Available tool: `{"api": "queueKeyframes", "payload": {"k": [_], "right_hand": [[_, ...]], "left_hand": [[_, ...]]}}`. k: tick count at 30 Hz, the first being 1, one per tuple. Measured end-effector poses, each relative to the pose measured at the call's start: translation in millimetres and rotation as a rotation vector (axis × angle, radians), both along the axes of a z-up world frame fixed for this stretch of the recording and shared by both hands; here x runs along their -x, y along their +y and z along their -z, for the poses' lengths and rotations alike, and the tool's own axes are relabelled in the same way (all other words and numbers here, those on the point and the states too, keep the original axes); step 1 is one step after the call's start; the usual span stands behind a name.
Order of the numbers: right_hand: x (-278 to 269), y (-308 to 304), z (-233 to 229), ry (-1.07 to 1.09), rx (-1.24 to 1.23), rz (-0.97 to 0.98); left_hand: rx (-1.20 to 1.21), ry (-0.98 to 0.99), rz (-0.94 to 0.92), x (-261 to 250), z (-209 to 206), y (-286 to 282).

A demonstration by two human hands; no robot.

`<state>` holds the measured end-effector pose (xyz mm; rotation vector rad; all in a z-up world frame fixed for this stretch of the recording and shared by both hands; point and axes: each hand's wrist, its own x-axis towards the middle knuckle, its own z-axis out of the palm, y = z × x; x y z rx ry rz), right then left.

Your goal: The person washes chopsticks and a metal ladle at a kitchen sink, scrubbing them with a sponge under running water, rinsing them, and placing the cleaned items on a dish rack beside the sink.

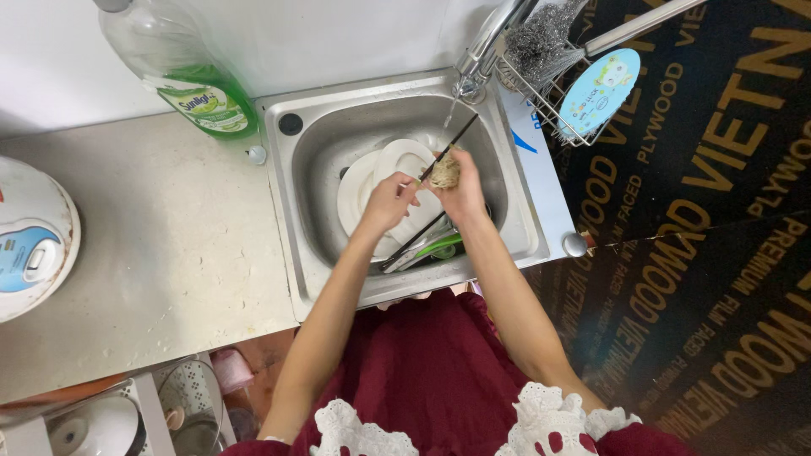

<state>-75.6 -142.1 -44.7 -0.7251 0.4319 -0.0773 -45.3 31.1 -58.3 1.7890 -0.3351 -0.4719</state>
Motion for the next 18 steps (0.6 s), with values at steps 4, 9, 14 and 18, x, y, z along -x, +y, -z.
{"api": "queueKeyframes", "payload": {"k": [4,9,14,18], "right_hand": [[-36,19,15,0.086,0.28,0.205],[-79,24,31,0.242,0.311,0.22],[-123,-7,51,0.263,0.249,0.376],[-122,-18,59,0.186,0.131,0.274]], "left_hand": [[-0.113,-0.218,-0.134,17,-14,-23],[-0.283,-0.297,-0.234,34,-50,-10],[-0.292,-0.319,-0.171,43,-74,32],[-0.251,-0.26,-0.175,44,-76,51]]}}
